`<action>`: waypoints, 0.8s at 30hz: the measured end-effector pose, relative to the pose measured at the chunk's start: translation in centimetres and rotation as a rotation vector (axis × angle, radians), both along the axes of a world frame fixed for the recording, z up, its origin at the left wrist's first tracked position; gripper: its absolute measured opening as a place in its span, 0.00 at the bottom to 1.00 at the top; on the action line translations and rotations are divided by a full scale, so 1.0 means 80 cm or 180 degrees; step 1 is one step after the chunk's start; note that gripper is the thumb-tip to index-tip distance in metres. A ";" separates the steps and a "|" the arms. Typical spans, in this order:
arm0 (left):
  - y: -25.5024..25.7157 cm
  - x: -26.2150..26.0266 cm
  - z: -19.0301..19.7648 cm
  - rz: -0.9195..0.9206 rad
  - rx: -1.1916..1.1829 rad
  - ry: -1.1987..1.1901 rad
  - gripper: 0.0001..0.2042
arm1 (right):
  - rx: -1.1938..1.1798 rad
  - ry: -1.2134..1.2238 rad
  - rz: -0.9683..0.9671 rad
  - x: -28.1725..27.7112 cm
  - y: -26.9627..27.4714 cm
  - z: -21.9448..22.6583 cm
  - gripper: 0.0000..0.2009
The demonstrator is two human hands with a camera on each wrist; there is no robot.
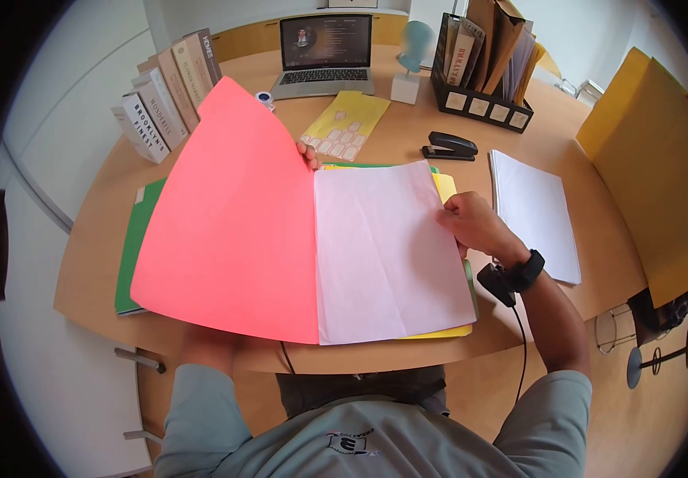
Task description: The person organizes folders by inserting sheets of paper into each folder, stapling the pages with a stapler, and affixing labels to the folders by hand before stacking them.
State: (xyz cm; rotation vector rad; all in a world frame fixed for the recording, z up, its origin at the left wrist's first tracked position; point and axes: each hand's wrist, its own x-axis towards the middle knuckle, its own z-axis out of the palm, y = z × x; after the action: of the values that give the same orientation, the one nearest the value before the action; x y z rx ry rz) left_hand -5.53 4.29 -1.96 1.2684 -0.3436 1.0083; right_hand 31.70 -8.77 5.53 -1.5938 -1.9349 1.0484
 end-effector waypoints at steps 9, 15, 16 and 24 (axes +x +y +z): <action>-0.001 -0.001 0.000 0.0010 0.0010 0.0004 0.19 | -0.0063 -0.0493 0.0163 0.008 0.010 0.000 0.13; 0.000 -0.001 -0.001 0.0005 0.0009 0.0000 0.19 | -0.0085 -0.0417 0.0135 0.006 0.008 0.004 0.12; 0.000 -0.001 -0.001 0.0005 0.0010 0.0000 0.19 | -0.0080 -0.0415 0.0121 0.005 0.007 0.005 0.12; 0.001 0.000 -0.001 0.0004 0.0022 -0.0004 0.19 | -0.0071 -0.0455 0.0114 0.003 0.008 0.005 0.13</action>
State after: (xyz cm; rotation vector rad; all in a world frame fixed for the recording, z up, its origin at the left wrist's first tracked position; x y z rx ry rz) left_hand -5.57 4.34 -2.02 1.2745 -0.3477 1.0097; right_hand 31.98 -8.15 5.95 -1.6938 -2.0584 0.9975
